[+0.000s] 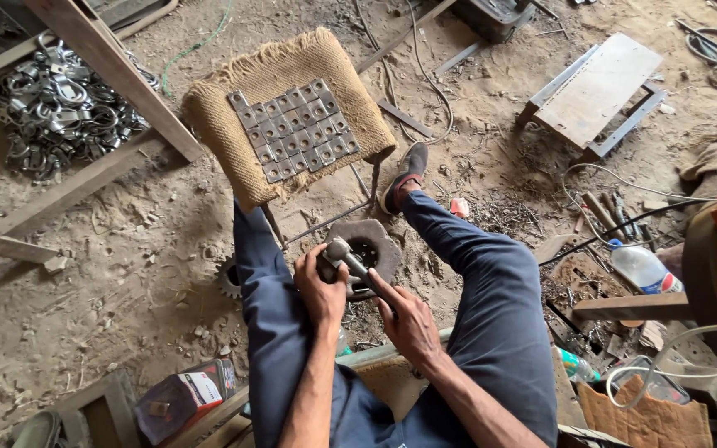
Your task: The person sits and repeatedly strikes a small metal piece on a lap anvil using a hammer. They pick up a metal piece from a nearby pile, position it on the anvil, and hammer it multiple times before placing it on a chair.
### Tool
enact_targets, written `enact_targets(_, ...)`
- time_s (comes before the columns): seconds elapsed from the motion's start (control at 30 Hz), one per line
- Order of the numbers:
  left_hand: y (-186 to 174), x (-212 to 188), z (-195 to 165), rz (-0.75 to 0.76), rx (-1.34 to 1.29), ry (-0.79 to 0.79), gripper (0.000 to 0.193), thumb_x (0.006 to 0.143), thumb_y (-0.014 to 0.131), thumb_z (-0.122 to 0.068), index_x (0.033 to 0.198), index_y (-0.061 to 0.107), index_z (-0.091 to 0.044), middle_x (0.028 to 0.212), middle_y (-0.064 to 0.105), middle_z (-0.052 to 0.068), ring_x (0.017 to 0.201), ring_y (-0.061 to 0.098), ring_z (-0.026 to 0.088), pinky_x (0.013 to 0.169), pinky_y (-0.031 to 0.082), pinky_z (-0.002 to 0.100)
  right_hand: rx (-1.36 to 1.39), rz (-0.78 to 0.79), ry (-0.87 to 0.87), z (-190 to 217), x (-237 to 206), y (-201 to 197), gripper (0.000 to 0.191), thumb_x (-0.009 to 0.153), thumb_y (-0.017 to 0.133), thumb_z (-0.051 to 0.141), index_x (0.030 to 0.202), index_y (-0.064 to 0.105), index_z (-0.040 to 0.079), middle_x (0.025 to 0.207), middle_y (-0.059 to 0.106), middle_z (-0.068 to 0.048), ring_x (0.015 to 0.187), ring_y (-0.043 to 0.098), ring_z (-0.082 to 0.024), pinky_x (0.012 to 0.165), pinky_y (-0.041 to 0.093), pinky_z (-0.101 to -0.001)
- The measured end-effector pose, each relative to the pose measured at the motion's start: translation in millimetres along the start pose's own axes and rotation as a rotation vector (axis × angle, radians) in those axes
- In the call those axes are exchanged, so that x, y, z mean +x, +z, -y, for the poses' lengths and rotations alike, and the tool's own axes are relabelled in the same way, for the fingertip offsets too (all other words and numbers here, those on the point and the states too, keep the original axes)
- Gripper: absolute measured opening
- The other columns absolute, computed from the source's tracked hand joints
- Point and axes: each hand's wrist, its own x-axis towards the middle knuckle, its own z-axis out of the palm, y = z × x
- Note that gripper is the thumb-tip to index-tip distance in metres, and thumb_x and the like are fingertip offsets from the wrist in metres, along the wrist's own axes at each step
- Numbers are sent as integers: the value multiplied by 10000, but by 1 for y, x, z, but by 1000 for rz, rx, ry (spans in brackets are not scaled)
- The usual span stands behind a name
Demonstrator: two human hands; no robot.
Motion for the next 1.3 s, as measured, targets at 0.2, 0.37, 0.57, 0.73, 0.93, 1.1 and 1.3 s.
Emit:
enact_targets(0.2, 2, -2, 5, 1, -29, -14, 504, 729, 850, -101, 1195, 656, -107, 1178, 600, 150, 1156, 576, 335, 1035, 458, 482, 59, -26, -35, 2, 1, -2, 609, 946, 662, 112, 1525, 503, 216, 752, 604, -120, 530, 530, -224, 540, 449, -425)
enact_targets(0.37, 6, -2, 12, 16, -21, -14, 516, 750, 849, -124, 1223, 643, -110, 1177, 589, 150, 1147, 574, 324, 1032, 462, 487, 46, -19, -11, 3, 2, -1, 600, 951, 659, 117, 1524, 500, 201, 725, 587, -121, 511, 510, -225, 521, 437, -429)
enact_targets(0.57, 7, -2, 15, 35, -26, -51, 504, 755, 851, -121, 1218, 651, -114, 1188, 581, 146, 1149, 577, 314, 1037, 469, 482, 45, -15, 2, 4, 3, -2, 595, 949, 662, 120, 1518, 508, 199, 724, 587, -123, 506, 514, -223, 519, 442, -428)
enact_targets(0.73, 6, -1, 12, 26, -29, -55, 504, 741, 854, -121, 1205, 658, -114, 1190, 595, 135, 1152, 580, 311, 1041, 469, 473, 35, -15, -24, 3, 4, -2, 601, 942, 661, 107, 1517, 510, 194, 743, 597, -122, 519, 528, -221, 527, 452, -430)
enact_targets(0.93, 3, -2, 5, 29, -29, -61, 487, 741, 856, -108, 1192, 670, -117, 1190, 606, 130, 1157, 584, 308, 1052, 462, 468, 27, -15, -14, -1, 3, -1, 603, 950, 663, 107, 1523, 500, 201, 735, 590, -117, 525, 533, -225, 524, 455, -426)
enact_targets(1.1, 3, -2, 5, 26, -18, -32, 503, 734, 855, -109, 1200, 667, -115, 1194, 602, 145, 1164, 577, 324, 1050, 458, 474, 24, -20, -22, -2, 5, 0, 607, 951, 656, 103, 1530, 499, 192, 714, 580, -122, 523, 526, -233, 523, 443, -436)
enact_targets(1.3, 2, -1, 5, 15, -27, -19, 501, 743, 854, -114, 1205, 662, -118, 1190, 600, 154, 1156, 580, 330, 1035, 461, 474, 44, -39, -9, 0, 5, -1, 620, 930, 669, 102, 1520, 505, 199, 715, 598, -144, 523, 542, -248, 532, 449, -429)
